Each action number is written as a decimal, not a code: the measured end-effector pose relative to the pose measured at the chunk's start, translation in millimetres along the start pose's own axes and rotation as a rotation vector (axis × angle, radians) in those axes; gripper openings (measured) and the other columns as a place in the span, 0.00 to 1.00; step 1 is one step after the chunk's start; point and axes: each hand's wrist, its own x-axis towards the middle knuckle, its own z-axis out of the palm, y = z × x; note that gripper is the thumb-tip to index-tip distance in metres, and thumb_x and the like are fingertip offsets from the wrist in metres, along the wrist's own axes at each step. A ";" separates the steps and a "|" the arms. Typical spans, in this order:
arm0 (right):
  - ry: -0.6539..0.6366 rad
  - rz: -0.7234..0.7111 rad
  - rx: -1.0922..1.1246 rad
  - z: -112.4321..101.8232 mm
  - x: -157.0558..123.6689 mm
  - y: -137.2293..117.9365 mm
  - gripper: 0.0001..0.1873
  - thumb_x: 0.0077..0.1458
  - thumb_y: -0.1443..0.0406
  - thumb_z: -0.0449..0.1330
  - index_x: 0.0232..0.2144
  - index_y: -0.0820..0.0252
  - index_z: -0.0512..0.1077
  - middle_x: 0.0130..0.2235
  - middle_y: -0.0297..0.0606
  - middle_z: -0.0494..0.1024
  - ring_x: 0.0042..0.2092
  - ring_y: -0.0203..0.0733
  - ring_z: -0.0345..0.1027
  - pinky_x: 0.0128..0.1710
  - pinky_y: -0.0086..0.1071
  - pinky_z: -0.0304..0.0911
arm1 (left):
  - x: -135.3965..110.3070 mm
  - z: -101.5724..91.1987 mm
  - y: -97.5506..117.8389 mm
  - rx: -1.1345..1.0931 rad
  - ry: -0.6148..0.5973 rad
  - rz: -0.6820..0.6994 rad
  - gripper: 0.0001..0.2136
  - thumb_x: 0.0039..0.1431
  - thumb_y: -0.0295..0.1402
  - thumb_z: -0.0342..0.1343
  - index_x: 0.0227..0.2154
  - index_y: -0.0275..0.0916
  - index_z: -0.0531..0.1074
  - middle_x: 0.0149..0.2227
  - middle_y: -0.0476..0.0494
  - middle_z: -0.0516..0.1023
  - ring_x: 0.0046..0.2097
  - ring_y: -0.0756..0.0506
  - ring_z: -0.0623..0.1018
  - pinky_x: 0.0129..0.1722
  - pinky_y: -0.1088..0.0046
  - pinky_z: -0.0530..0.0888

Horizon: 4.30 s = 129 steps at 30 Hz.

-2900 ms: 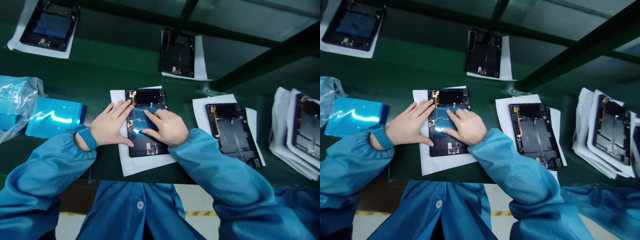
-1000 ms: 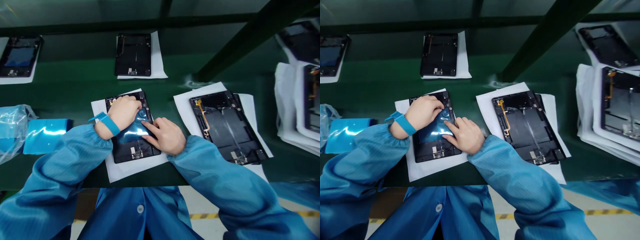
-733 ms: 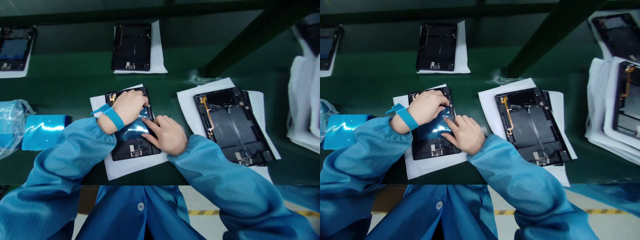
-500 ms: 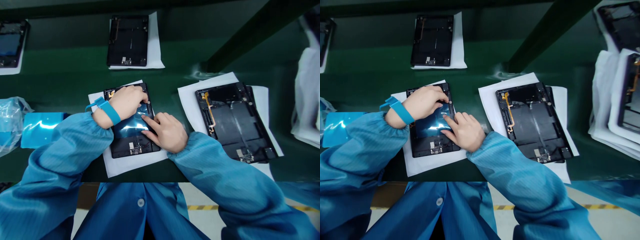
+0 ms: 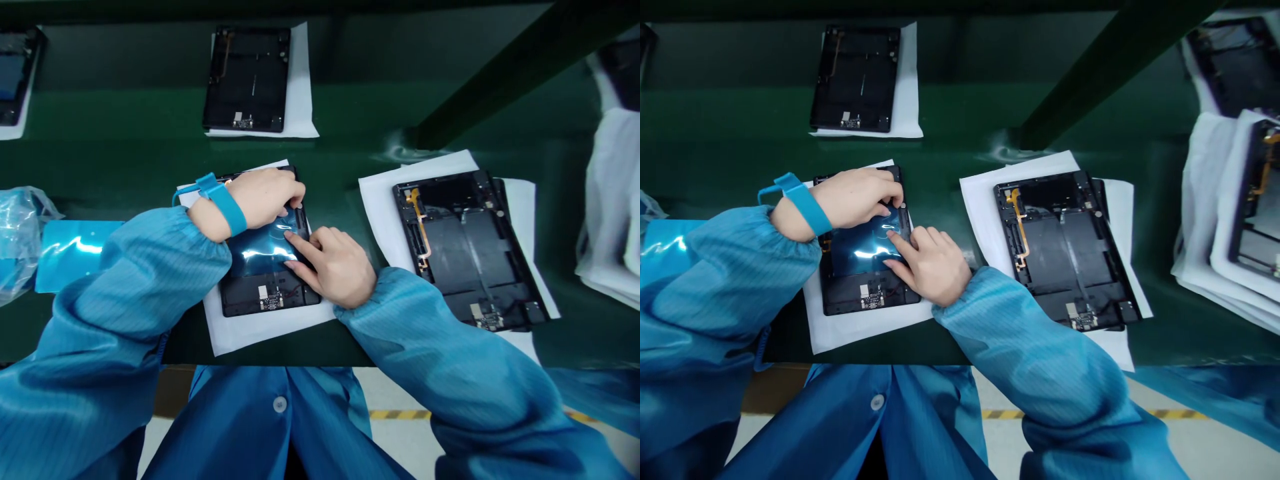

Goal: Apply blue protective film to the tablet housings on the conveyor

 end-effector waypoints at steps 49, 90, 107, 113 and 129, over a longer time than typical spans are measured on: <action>-0.058 0.027 -0.026 -4.1 0.9 -1.8 0.33 0.70 0.46 0.47 0.61 0.61 0.73 0.37 0.43 0.70 0.38 0.46 0.59 0.37 0.39 0.52 | -18.3 18.1 -1.1 -0.316 0.259 0.012 0.04 0.61 0.25 0.59 0.35 0.38 0.78 0.36 0.49 0.81 0.41 0.46 0.79 0.45 0.69 0.70; -0.247 0.117 -0.120 -17.0 20.8 -16.2 0.38 0.67 0.48 0.49 0.68 0.69 0.62 0.45 0.51 0.74 0.43 0.53 0.67 0.38 0.42 0.58 | -9.5 26.4 3.1 -0.315 0.380 -0.166 0.12 0.61 0.22 0.55 0.46 0.40 0.71 0.48 0.42 0.74 0.47 0.42 0.75 0.49 0.65 0.71; -0.346 0.424 -0.029 -23.9 53.6 -11.7 0.52 0.57 0.34 0.53 0.71 0.60 0.58 0.31 0.47 0.81 0.30 0.52 0.73 0.30 0.37 0.59 | -147.1 58.6 31.0 -0.196 0.214 -0.237 0.19 0.64 0.38 0.62 0.55 0.38 0.71 0.52 0.35 0.75 0.53 0.35 0.75 0.56 0.55 0.77; -0.038 0.557 0.267 -23.8 20.7 2.2 0.27 0.65 0.53 0.52 0.55 0.63 0.76 0.26 0.37 0.77 0.28 0.43 0.70 0.33 0.37 0.64 | -97.1 24.7 -8.2 -0.117 0.307 -0.420 0.16 0.70 0.34 0.49 0.55 0.35 0.71 0.54 0.32 0.76 0.56 0.32 0.75 0.56 0.51 0.73; -0.034 0.577 0.133 -11.7 8.7 -22.4 0.19 0.64 0.61 0.54 0.49 0.63 0.78 0.42 0.49 0.82 0.37 0.51 0.75 0.34 0.40 0.66 | -84.2 30.5 -31.5 0.012 0.266 -0.572 0.12 0.68 0.30 0.47 0.44 0.35 0.75 0.46 0.30 0.75 0.48 0.33 0.78 0.47 0.53 0.76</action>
